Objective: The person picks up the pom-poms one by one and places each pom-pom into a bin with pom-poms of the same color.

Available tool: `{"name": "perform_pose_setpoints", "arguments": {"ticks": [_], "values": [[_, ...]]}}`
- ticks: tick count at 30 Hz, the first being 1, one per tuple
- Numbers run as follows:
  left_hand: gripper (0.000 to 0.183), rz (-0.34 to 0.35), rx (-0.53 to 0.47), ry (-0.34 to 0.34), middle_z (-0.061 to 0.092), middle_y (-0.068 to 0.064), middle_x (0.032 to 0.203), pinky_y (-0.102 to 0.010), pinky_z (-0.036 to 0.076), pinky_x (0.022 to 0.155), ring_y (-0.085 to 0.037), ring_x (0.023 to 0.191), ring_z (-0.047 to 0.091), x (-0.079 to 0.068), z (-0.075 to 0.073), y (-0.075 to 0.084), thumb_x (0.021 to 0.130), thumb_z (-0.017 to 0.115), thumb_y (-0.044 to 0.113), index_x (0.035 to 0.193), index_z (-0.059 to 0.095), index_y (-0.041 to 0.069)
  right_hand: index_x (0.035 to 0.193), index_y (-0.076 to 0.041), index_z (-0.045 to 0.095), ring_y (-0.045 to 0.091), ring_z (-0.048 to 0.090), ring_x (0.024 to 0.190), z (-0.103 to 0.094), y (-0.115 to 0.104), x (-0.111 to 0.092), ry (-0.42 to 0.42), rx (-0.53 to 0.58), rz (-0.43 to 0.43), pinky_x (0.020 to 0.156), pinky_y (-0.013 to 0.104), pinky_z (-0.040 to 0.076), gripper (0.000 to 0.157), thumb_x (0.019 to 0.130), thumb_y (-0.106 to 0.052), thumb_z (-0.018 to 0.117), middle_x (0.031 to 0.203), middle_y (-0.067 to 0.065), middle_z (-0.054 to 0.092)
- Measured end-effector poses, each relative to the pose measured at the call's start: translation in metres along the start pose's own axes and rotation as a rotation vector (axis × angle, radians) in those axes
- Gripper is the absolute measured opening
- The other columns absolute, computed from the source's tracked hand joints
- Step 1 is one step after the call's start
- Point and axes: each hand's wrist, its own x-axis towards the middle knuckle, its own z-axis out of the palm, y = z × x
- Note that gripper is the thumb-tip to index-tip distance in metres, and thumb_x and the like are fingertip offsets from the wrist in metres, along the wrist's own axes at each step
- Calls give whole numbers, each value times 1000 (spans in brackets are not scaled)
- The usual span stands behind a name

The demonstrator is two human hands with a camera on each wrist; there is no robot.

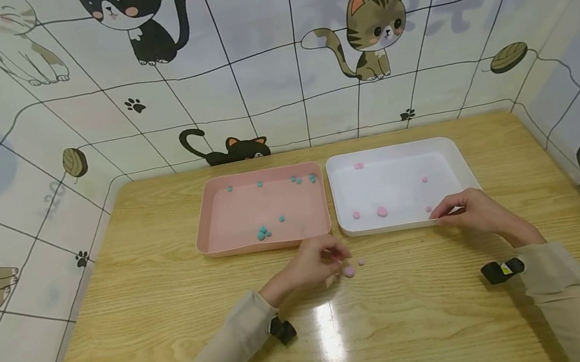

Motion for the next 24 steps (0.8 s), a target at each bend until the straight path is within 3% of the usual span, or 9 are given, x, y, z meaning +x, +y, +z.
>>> {"name": "perform_pose_setpoints", "arguments": {"ticks": [9,17,24], "values": [[15,51,-9,10,63,-23,94,-20,52,77,-25,87,61,18,-7,11,79,59,-16,93,63,-11,85,-2,72,-8,56,85,-1,-1,-1,-2,-4,7,63,15,49,7,81,4,69,93,16,69],[15,107,-3,35,64,-22,92,-20,53,75,-22,83,62,36,-16,23,80,58,-15,92,64,-8,86,-2,72,-7,57,86,-1,0,-1,-8,0,-4,63,16,50,8,81,3,68,94,17,69],[16,94,-7,49,64,-14,91,-20,52,77,-21,86,60,51,-24,36,82,59,-13,91,66,-3,87,-2,72,-9,56,88,-2,0,0,-16,-18,-18,65,16,50,10,81,5,68,94,17,69]]}}
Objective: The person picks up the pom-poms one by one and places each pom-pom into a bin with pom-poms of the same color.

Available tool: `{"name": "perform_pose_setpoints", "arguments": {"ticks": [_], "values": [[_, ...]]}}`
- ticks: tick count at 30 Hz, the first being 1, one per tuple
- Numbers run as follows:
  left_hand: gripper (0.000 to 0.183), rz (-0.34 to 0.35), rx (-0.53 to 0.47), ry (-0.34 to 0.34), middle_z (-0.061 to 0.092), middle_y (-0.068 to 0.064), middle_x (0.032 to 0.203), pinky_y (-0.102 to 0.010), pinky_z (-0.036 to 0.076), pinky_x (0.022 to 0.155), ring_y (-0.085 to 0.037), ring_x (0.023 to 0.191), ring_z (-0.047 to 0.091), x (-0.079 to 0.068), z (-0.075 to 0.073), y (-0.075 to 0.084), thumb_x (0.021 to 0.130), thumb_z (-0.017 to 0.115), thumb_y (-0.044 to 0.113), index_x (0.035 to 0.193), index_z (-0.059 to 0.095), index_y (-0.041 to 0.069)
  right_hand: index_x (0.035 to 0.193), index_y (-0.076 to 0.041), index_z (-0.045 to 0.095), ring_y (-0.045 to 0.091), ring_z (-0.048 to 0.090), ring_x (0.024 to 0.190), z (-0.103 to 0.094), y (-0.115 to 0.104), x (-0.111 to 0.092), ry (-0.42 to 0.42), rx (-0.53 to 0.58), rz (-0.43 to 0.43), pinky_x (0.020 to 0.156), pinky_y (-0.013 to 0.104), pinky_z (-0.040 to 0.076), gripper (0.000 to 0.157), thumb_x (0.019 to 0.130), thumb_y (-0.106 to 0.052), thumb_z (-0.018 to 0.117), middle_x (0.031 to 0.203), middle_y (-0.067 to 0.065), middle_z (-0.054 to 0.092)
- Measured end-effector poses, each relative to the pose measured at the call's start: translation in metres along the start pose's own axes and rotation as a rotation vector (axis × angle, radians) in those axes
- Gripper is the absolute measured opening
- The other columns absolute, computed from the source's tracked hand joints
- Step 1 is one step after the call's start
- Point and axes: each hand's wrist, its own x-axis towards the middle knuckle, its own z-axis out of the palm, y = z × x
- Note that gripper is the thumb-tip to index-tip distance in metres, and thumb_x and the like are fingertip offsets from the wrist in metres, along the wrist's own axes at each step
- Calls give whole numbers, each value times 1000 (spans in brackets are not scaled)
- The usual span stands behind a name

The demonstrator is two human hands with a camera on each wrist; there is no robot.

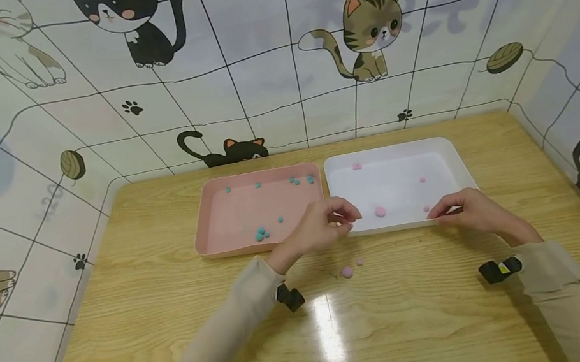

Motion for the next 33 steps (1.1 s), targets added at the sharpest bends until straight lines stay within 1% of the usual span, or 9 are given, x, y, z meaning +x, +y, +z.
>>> {"name": "perform_pose_setpoints", "arguments": {"ticks": [5,10,13,18,25,28,33], "values": [[14,-19,-28,6,64,-12,94,-20,51,81,-18,87,59,12,-2,5,83,59,-12,93,65,-3,87,-3,73,-9,56,89,-1,-1,0,-3,5,5,65,17,50,11,81,4,68,95,17,69],[13,-60,-126,-1,63,-14,98,-23,51,82,-16,88,58,26,-3,8,85,59,-11,96,64,-5,87,-3,73,-8,56,88,-1,-1,0,-5,-3,7,64,17,50,10,81,4,68,95,17,69],[13,-72,-159,1,62,-17,99,-23,51,82,-14,89,58,36,-2,7,86,59,-10,97,64,-6,87,-2,72,-7,57,88,-1,0,0,-6,1,2,64,17,50,11,81,5,67,95,17,69],[14,-77,-147,4,62,-22,100,-22,51,80,-14,88,60,52,-2,8,86,60,-9,99,63,-6,87,-1,72,-9,56,89,0,1,1,-8,3,-4,65,16,50,11,81,6,67,93,16,69],[14,-72,-140,16,63,-20,97,-20,50,82,-19,90,62,74,1,9,85,60,-9,99,64,-7,87,-3,72,-9,56,90,-1,1,0,-6,15,1,68,14,50,11,81,6,67,93,14,70],[15,-91,-130,27,63,-18,97,-19,50,81,-20,91,62,82,3,9,85,61,-8,100,64,-7,86,-2,72,-8,56,89,-1,1,0,-3,16,0,68,14,50,11,81,6,67,92,14,70],[17,-132,-126,42,63,-15,99,-18,50,78,-16,92,61,95,5,9,86,61,-6,103,64,-6,86,-2,73,-7,56,87,-1,0,1,0,10,19,68,14,49,10,81,5,68,91,12,70]]}}
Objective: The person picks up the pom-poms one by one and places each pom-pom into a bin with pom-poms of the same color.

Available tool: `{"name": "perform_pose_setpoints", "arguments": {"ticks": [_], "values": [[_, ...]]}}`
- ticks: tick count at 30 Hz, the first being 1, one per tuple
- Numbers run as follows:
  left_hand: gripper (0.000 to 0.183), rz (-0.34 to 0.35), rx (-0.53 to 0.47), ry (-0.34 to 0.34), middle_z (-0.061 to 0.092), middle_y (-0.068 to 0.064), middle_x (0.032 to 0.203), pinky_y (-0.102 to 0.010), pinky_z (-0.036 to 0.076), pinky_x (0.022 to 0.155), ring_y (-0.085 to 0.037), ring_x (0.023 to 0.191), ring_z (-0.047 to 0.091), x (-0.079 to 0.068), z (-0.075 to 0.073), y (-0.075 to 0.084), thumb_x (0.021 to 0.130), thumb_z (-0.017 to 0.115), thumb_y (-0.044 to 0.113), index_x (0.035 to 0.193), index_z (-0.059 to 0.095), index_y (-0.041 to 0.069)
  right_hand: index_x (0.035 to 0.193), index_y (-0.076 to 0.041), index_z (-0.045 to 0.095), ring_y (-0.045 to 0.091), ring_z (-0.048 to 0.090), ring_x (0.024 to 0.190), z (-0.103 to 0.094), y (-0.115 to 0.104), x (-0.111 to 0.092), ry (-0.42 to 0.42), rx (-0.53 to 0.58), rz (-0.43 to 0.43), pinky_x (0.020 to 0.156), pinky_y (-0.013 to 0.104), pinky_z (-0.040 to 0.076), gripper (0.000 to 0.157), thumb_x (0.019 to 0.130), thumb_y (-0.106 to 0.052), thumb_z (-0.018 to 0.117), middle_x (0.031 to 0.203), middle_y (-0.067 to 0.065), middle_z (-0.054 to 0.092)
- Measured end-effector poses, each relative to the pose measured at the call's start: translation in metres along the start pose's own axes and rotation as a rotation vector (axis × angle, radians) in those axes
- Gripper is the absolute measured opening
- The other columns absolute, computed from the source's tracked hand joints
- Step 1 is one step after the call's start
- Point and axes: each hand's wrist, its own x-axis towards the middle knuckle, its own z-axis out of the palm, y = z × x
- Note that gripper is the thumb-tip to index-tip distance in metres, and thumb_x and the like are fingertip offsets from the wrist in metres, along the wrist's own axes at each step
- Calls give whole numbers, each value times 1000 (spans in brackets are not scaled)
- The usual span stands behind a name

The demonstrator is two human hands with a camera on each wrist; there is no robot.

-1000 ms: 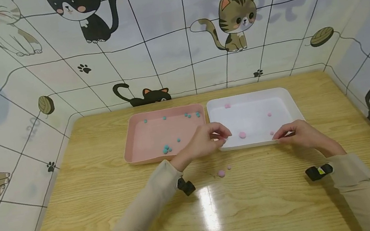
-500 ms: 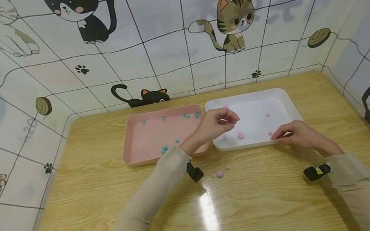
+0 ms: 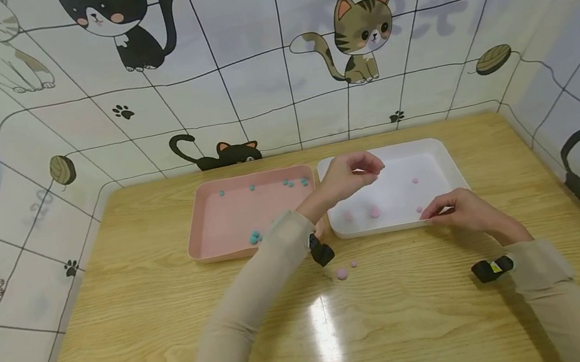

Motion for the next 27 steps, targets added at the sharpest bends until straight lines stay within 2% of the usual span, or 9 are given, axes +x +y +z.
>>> {"name": "perform_pose_setpoints", "arguments": {"ticks": [7,14,20,23,27], "values": [[16,-38,-42,42,65,-13,96,-18,50,76,-13,89,61,18,6,-6,85,63,-6,101,65,-4,87,-2,73,-5,56,86,-1,-1,0,-14,-9,36,69,14,48,10,81,5,67,91,12,70],[16,-90,-77,101,66,-12,96,-16,49,73,-10,85,60,32,11,-13,85,63,-5,101,66,-3,86,-1,72,-3,56,85,0,0,0,-10,-20,26,69,14,48,10,81,6,68,90,11,70],[17,-104,-88,135,65,-12,96,-17,49,71,-12,85,59,36,12,-18,86,62,-5,102,66,-4,87,-1,73,-1,56,84,0,1,1,-16,-31,29,70,14,47,9,81,4,68,90,9,70],[16,-101,-93,160,64,-8,91,-17,48,69,-13,84,59,36,13,-21,85,62,-5,100,66,-4,85,0,72,-1,57,84,0,2,0,-7,7,-12,70,12,47,7,81,2,69,88,7,70],[14,-98,-84,176,64,-9,91,-17,49,68,-15,84,59,36,13,-25,85,62,-6,98,67,-4,85,0,72,-3,57,83,-1,1,-2,1,41,-25,68,11,46,6,81,2,69,87,2,70]]}}
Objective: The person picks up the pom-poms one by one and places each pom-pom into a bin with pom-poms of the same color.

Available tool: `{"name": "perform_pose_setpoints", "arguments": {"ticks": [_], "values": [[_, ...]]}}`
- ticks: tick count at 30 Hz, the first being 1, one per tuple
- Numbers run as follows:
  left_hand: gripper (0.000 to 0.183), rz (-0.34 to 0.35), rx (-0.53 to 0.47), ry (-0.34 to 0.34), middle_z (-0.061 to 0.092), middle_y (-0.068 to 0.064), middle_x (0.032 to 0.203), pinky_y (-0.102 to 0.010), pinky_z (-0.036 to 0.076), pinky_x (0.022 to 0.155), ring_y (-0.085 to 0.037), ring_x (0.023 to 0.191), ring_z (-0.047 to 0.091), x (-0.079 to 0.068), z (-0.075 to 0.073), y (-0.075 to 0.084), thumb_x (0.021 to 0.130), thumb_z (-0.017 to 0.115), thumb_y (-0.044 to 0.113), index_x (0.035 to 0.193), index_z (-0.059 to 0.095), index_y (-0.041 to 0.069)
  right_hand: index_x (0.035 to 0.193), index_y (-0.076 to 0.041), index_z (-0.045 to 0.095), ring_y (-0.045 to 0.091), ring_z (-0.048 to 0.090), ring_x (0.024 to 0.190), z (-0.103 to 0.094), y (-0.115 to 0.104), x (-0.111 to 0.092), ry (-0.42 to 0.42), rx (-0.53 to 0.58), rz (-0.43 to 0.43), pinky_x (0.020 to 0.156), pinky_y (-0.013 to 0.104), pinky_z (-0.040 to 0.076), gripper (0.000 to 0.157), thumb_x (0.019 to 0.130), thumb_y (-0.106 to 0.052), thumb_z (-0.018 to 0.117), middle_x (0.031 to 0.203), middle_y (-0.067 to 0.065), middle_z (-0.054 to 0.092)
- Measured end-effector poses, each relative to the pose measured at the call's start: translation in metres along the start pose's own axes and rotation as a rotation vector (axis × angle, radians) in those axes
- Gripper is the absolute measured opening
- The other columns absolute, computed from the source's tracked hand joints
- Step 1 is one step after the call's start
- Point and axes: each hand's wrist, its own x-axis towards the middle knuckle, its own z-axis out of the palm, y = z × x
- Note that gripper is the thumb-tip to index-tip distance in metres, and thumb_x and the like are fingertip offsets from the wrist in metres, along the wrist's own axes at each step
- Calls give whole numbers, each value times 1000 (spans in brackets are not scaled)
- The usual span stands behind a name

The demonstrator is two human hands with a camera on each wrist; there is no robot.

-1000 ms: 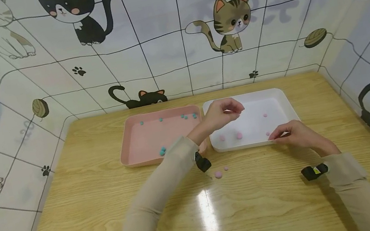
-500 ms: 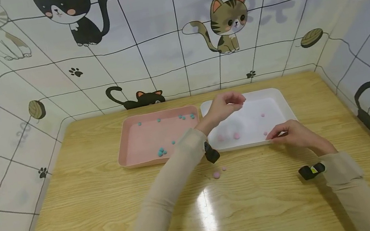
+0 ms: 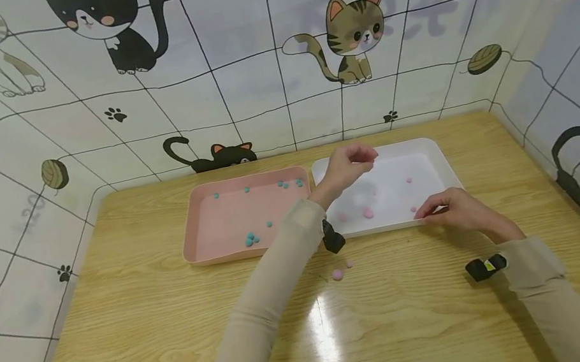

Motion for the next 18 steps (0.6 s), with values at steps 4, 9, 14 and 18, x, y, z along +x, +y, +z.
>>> {"name": "perform_pose_setpoints", "arguments": {"ticks": [4,9,14,18], "values": [[14,-4,10,-6,65,-10,94,-18,49,71,-13,85,59,-2,-4,0,85,63,-4,99,67,-3,87,0,72,-2,57,84,0,-3,0,-7,-33,48,69,13,47,8,81,3,68,89,8,69],[14,2,38,-19,65,-8,96,-18,50,74,-10,86,59,-8,-9,1,86,63,-2,99,67,0,87,1,72,-1,57,84,1,-5,0,-10,-46,60,68,14,47,8,81,4,68,90,12,69],[14,37,46,-50,65,-11,96,-19,50,74,-13,88,60,-18,-15,3,86,62,-4,99,66,-2,87,0,72,-4,56,86,1,-4,1,-5,-52,56,67,14,48,9,82,4,67,92,12,70],[15,82,46,-84,63,-15,98,-19,50,77,-17,91,61,-30,-21,6,87,61,-5,101,64,-6,87,-2,73,-4,56,86,1,-2,1,-6,-65,48,68,15,49,11,81,6,66,92,13,70]]}}
